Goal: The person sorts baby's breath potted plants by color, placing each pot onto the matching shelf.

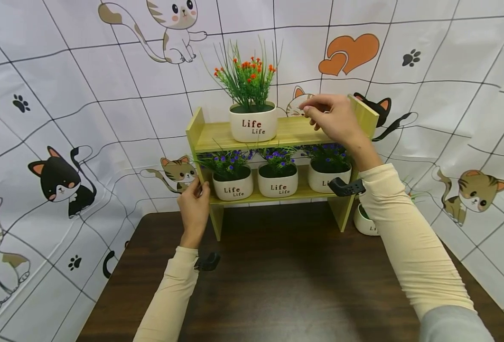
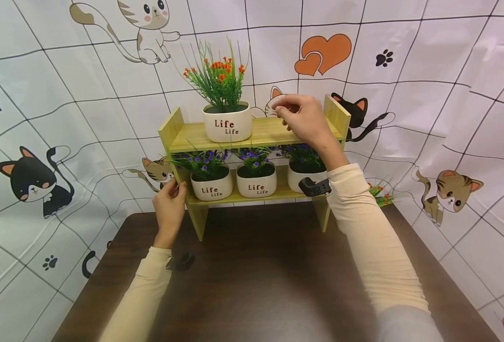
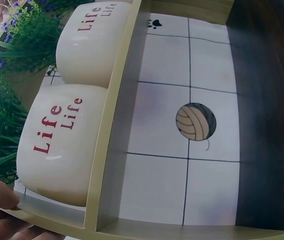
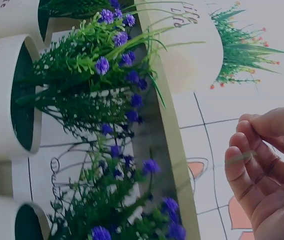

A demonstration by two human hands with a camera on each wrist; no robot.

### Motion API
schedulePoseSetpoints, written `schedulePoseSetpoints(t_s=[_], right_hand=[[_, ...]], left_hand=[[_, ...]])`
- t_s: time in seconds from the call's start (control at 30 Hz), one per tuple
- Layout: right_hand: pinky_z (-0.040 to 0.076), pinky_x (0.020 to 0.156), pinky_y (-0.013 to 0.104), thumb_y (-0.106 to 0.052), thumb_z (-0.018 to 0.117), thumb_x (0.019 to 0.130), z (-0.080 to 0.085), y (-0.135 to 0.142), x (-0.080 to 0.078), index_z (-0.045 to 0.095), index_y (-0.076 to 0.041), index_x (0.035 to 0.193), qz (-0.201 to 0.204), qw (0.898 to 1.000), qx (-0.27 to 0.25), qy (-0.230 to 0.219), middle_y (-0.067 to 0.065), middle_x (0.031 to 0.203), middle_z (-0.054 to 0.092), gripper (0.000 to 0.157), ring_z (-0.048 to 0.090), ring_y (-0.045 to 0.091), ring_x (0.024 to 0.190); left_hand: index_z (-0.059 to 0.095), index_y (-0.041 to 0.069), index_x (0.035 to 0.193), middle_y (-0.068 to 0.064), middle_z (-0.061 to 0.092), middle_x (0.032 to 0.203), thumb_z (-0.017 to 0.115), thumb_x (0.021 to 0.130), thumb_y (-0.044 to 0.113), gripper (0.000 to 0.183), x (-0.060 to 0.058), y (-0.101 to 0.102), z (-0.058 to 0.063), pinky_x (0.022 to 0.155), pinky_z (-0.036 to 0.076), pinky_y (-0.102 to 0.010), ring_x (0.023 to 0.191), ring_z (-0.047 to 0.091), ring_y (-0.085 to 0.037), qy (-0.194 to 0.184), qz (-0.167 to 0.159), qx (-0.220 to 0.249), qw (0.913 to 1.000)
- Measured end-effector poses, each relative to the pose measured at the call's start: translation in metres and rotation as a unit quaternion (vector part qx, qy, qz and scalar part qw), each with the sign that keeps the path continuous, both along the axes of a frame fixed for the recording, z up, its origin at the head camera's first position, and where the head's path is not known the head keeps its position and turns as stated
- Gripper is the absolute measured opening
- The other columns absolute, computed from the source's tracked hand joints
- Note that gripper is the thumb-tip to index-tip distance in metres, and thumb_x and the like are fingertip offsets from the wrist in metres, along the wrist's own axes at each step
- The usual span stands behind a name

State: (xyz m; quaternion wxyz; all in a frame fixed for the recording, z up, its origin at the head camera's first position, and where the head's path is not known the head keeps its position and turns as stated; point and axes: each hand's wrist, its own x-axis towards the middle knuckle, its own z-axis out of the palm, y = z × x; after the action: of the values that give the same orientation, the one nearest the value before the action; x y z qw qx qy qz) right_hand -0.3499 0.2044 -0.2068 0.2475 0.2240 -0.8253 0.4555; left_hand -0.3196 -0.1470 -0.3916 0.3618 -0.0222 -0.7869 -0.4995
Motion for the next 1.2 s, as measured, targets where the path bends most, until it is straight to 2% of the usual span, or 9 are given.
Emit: schedulePoseSetpoints(t_s=[0.33, 0.43, 0.6, 0.87, 1.0, 1.2], right_hand=[[0.05, 0.059, 0.016, -0.015, 0.064, 0.106, 0.001, 0.023, 0.017, 0.08, -0.001, 0.115, -0.023, 1.0, 0.005, 0.006, -0.011, 0.084, 0.068, 0.023, 0.063, 0.01, 0.068], [0.049, 0.059, 0.016, -0.017, 0.066, 0.106, 0.0, 0.032, 0.022, 0.08, -0.002, 0.115, -0.036, 0.999, 0.008, 0.008, -0.016, 0.082, 0.067, 0.023, 0.063, 0.009, 0.067], [0.049, 0.059, 0.016, -0.017, 0.066, 0.106, -0.003, 0.048, 0.03, 0.08, -0.001, 0.116, -0.047, 0.999, 0.006, 0.007, -0.016, 0.082, 0.067, 0.023, 0.063, 0.01, 0.068], [0.049, 0.062, 0.013, -0.016, 0.065, 0.106, -0.014, 0.075, 0.045, 0.079, 0.001, 0.116, -0.073, 0.997, 0.01, -0.002, -0.025, 0.083, 0.069, 0.024, 0.063, 0.003, 0.071], [0.05, 0.064, 0.011, -0.016, 0.065, 0.106, -0.022, 0.09, 0.049, 0.078, 0.002, 0.116, -0.085, 0.996, 0.011, -0.004, -0.026, 0.085, 0.069, 0.025, 0.063, 0.003, 0.072], [0.047, 0.059, 0.011, -0.012, 0.067, 0.104, -0.033, 0.113, 0.054, 0.078, 0.004, 0.115, -0.087, 0.996, 0.004, 0.006, -0.024, 0.083, 0.071, 0.022, 0.061, -0.002, 0.068]], left_hand=[[0.073, -0.003, 0.133, -0.028, 0.075, 0.122, 0.064, 0.106, 0.008, 0.031, 0.0, 0.0, -0.001, 0.087, 0.063, -0.048, 0.112, 0.077, -0.036, -0.004, -0.011, 0.01, 0.9999], [0.073, -0.002, 0.132, -0.028, 0.075, 0.122, 0.064, 0.106, 0.008, 0.03, 0.001, 0.0, -0.001, 0.088, 0.063, -0.048, 0.113, 0.076, -0.036, -0.003, -0.013, 0.014, 0.9998], [0.074, -0.003, 0.131, -0.027, 0.076, 0.122, 0.063, 0.106, 0.008, 0.029, 0.0, 0.0, -0.001, 0.089, 0.062, -0.048, 0.114, 0.076, -0.035, 0.001, -0.015, 0.017, 0.9997], [0.074, -0.003, 0.13, -0.028, 0.076, 0.123, 0.062, 0.107, 0.009, 0.029, -0.001, -0.001, -0.003, 0.091, 0.062, -0.047, 0.116, 0.075, -0.036, -0.002, -0.021, 0.017, 0.9996], [0.072, -0.004, 0.133, -0.028, 0.075, 0.124, 0.062, 0.107, 0.009, 0.031, 0.0, 0.0, -0.003, 0.091, 0.062, -0.046, 0.116, 0.075, -0.036, -0.001, -0.02, 0.017, 0.9997], [0.072, -0.004, 0.133, -0.028, 0.075, 0.123, 0.063, 0.106, 0.008, 0.031, -0.001, 0.0, -0.002, 0.091, 0.062, -0.045, 0.115, 0.075, -0.036, 0.001, -0.016, 0.015, 0.9998]])
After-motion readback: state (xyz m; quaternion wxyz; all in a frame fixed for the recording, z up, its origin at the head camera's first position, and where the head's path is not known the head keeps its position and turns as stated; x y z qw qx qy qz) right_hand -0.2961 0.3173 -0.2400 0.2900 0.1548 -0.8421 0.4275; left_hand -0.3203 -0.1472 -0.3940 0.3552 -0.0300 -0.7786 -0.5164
